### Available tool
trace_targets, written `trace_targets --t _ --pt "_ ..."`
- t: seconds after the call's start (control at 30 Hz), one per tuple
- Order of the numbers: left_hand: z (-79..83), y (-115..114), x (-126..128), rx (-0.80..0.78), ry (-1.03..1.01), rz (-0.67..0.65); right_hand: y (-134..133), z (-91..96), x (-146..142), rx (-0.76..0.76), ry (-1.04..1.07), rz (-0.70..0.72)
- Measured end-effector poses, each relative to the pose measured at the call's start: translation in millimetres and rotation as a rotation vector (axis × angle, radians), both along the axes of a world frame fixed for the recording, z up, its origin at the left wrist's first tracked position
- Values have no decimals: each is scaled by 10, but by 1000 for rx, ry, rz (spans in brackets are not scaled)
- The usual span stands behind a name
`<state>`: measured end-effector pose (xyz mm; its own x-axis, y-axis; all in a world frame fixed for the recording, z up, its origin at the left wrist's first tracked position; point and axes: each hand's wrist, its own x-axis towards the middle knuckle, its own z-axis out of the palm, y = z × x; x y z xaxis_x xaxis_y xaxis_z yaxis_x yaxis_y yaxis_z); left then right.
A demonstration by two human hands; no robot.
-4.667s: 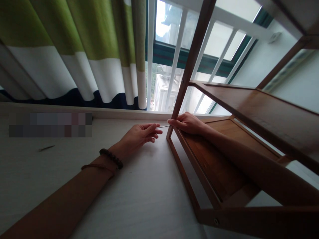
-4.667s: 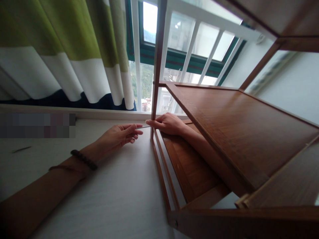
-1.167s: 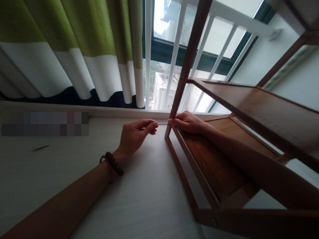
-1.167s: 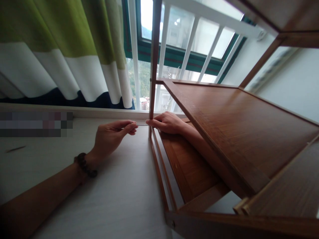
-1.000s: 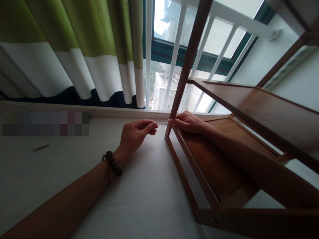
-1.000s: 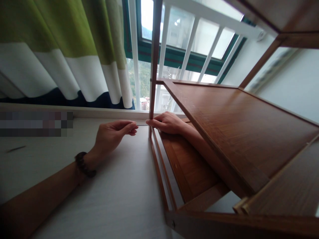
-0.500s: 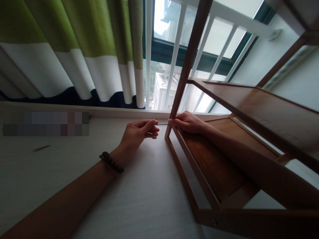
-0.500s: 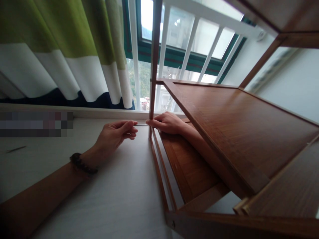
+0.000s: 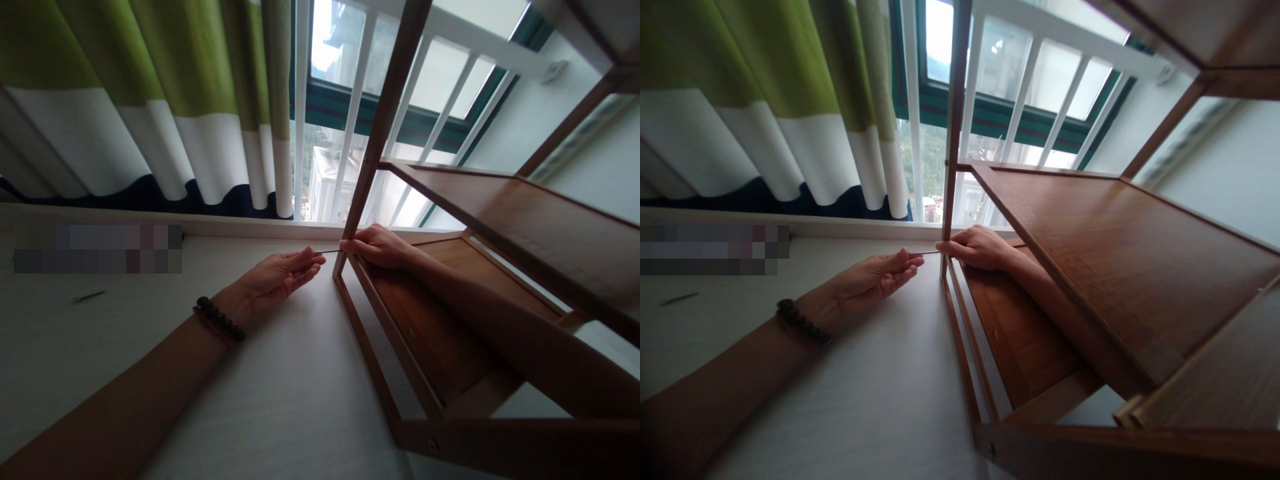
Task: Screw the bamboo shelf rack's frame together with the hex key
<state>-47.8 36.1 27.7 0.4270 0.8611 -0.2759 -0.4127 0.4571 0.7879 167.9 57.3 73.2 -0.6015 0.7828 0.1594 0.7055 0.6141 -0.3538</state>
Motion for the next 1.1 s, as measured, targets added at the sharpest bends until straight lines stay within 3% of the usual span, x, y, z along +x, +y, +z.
trace_targets --t 0.27,0.63,0.7,0.8,0.9,1.0,1.1 --pt "15 40 -77 71 120 -114 -8 6 -11 5 -7 -14" --pt "60 11 -123 525 512 -138 16 -13 -7 13 -9 -17" --pt "29 4 -106 639 586 -50 20 -18 -5 13 -2 -19" --pt "-11 5 -126 948 777 97 21 -21 -2 12 5 -16" --pt "-25 1 -171 1158 905 123 23 -22 -2 5 2 -10" --pt "-33 -3 -176 1101 875 128 24 -22 -3 0 0 -8" --pt "-33 11 -138 850 710 69 21 -18 -3 3 -1 -12"
